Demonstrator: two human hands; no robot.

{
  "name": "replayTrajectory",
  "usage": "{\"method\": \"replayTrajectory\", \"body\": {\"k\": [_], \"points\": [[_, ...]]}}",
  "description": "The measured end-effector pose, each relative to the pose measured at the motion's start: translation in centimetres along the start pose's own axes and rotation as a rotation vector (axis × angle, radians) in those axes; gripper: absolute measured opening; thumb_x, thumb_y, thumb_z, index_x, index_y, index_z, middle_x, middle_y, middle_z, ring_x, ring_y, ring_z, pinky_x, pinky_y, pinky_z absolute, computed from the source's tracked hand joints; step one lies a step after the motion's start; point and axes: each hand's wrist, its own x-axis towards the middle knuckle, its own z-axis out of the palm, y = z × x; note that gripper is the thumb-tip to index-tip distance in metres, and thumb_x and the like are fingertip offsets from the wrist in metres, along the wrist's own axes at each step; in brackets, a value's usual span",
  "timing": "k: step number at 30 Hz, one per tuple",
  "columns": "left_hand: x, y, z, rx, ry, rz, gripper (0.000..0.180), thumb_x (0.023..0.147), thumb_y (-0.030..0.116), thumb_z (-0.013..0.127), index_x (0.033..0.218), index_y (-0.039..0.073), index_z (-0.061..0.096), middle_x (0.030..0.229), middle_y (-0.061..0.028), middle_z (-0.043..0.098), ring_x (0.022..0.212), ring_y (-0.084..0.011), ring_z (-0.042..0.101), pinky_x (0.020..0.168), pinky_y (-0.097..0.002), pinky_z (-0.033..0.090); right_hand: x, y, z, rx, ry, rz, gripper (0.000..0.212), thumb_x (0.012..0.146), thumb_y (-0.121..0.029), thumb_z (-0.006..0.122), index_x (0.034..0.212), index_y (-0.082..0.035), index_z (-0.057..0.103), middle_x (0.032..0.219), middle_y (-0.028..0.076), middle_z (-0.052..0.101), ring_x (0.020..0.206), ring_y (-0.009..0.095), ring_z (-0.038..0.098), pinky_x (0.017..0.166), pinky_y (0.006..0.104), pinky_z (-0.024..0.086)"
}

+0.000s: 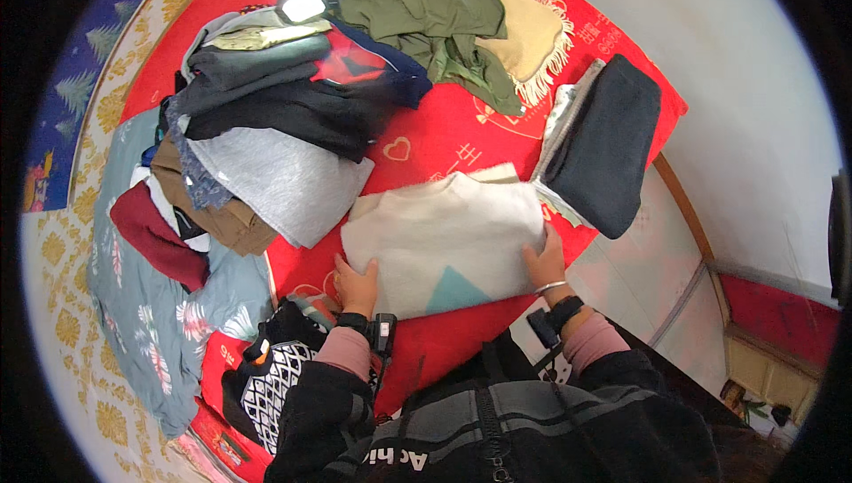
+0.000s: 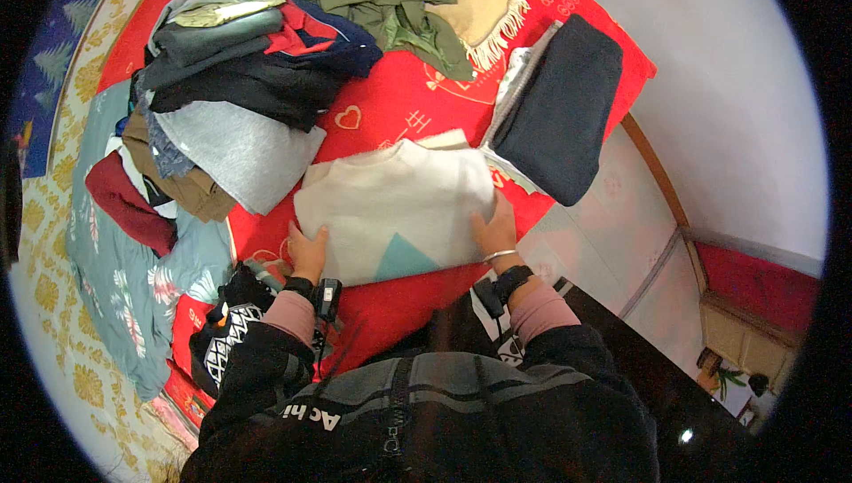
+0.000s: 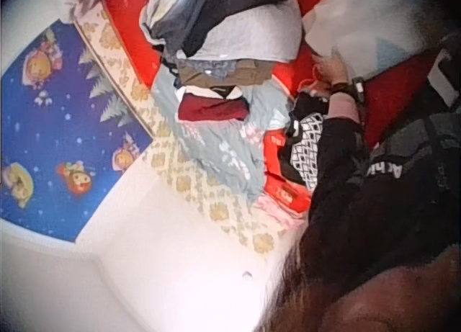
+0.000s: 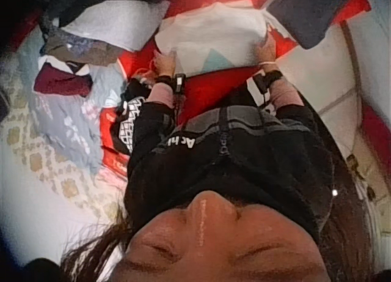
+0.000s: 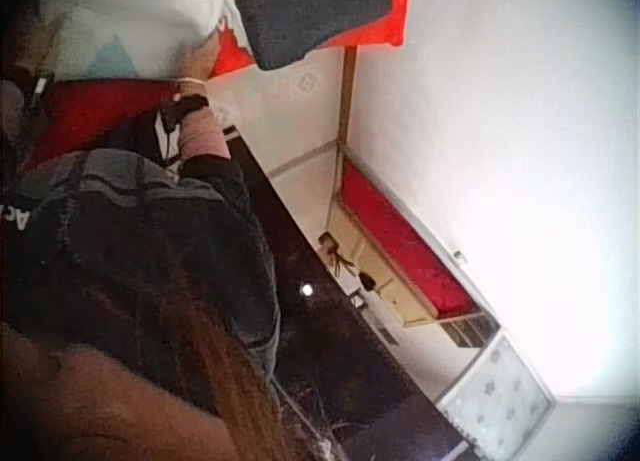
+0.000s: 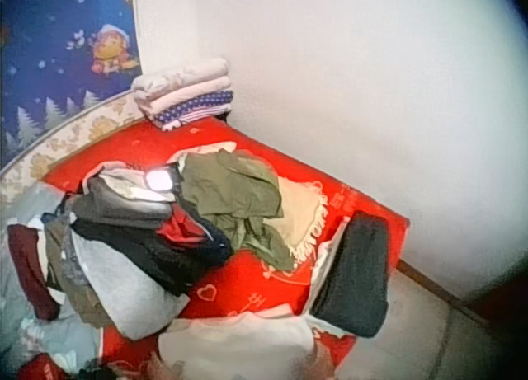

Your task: The person folds several garments on a bed, including a green sweatshirt, a black-and-white patterned top, a light blue and white sweater, and a maroon sweatshirt. Each item is smoothed, folded in half or quarters, and placed into a growing stack.

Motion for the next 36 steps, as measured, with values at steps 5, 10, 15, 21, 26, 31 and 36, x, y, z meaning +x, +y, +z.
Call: {"method": "replayTrajectory", "body": {"k": [5, 10, 15, 21, 26, 31, 36], "points": [[1.4, -2.4, -0.2, -0.439, -0.344, -0.349, 0.073, 0.069, 0.022, 0.075, 0.126, -0.007, 0.041, 0.118, -0.0227, 0.056, 0.104, -0.0339, 0.058, 0.086, -0.0420, 0.048, 5.0, 1.0, -2.8, 0.576, -0.443, 0.301, 0.065, 0.077, -0.017, 0.070, 0.130, 0.006, 0.040, 0.125, 0.018, 0.052, 0.113, 0.026, 0.052, 0.097, 0.0340, 0.040], [0.2, -0.3, -3.4, -0.628, -0.601, 0.219, 0.055, 0.074, 0.010, 0.068, 0.123, -0.002, 0.046, 0.115, -0.0158, 0.059, 0.101, -0.0264, 0.060, 0.087, -0.0377, 0.047, 5.1, -2.7, -5.2, 0.699, -0.692, 0.393, 0.055, 0.078, -0.013, 0.066, 0.128, 0.002, 0.047, 0.111, 0.010, 0.061, 0.098, 0.019, 0.058, 0.089, 0.0317, 0.045], [-3.8, 2.5, -12.3, -0.387, -0.225, 0.395, 0.052, 0.075, 0.016, 0.069, 0.119, -0.003, 0.048, 0.112, -0.0204, 0.060, 0.106, -0.0286, 0.058, 0.092, -0.0381, 0.044, 4.2, -10.4, -8.6, 0.805, -0.697, 0.021, 0.041, 0.083, -0.009, 0.059, 0.122, -0.002, 0.054, 0.105, 0.004, 0.063, 0.091, 0.015, 0.059, 0.084, 0.0286, 0.046], [-9.2, -4.0, -27.2, -0.921, -0.238, 0.180, 0.051, 0.083, 0.011, 0.066, 0.127, 0.000, 0.044, 0.114, -0.0095, 0.058, 0.101, -0.0176, 0.055, 0.091, -0.0323, 0.044, 0.5, -22.0, -8.9, 0.920, -0.848, -0.029, 0.042, 0.084, -0.011, 0.058, 0.123, 0.003, 0.051, 0.107, 0.008, 0.063, 0.093, 0.018, 0.060, 0.086, 0.0304, 0.047], [-15.5, -15.1, -34.3, -0.935, -0.068, 0.058, 0.047, 0.085, 0.017, 0.067, 0.124, -0.002, 0.050, 0.112, -0.0089, 0.060, 0.100, -0.0175, 0.057, 0.090, -0.0309, 0.044, -5.6, -31.2, -2.9, 0.802, -1.095, -0.091, 0.042, 0.086, -0.010, 0.057, 0.125, 0.003, 0.049, 0.112, 0.011, 0.061, 0.091, 0.020, 0.062, 0.081, 0.0307, 0.050], [-19.6, -26.3, -35.9, -0.851, 0.095, -0.089, 0.041, 0.083, 0.019, 0.069, 0.114, -0.003, 0.054, 0.103, -0.0078, 0.063, 0.091, -0.0152, 0.058, 0.085, -0.0290, 0.045, -12.3, -35.4, 5.6, 0.788, -1.282, -0.105, 0.042, 0.086, -0.011, 0.056, 0.125, 0.003, 0.048, 0.108, 0.014, 0.062, 0.089, 0.021, 0.062, 0.078, 0.0331, 0.050], [-21.4, -33.0, -34.5, -0.652, 0.144, -0.243, 0.045, 0.088, 0.031, 0.063, 0.111, -0.006, 0.056, 0.100, -0.0081, 0.064, 0.087, -0.0139, 0.058, 0.082, -0.0285, 0.046, -14.3, -34.2, 12.2, 0.582, -1.288, -0.004, 0.041, 0.085, -0.014, 0.058, 0.121, 0.005, 0.050, 0.100, 0.015, 0.064, 0.086, 0.023, 0.063, 0.076, 0.0349, 0.051]]}}
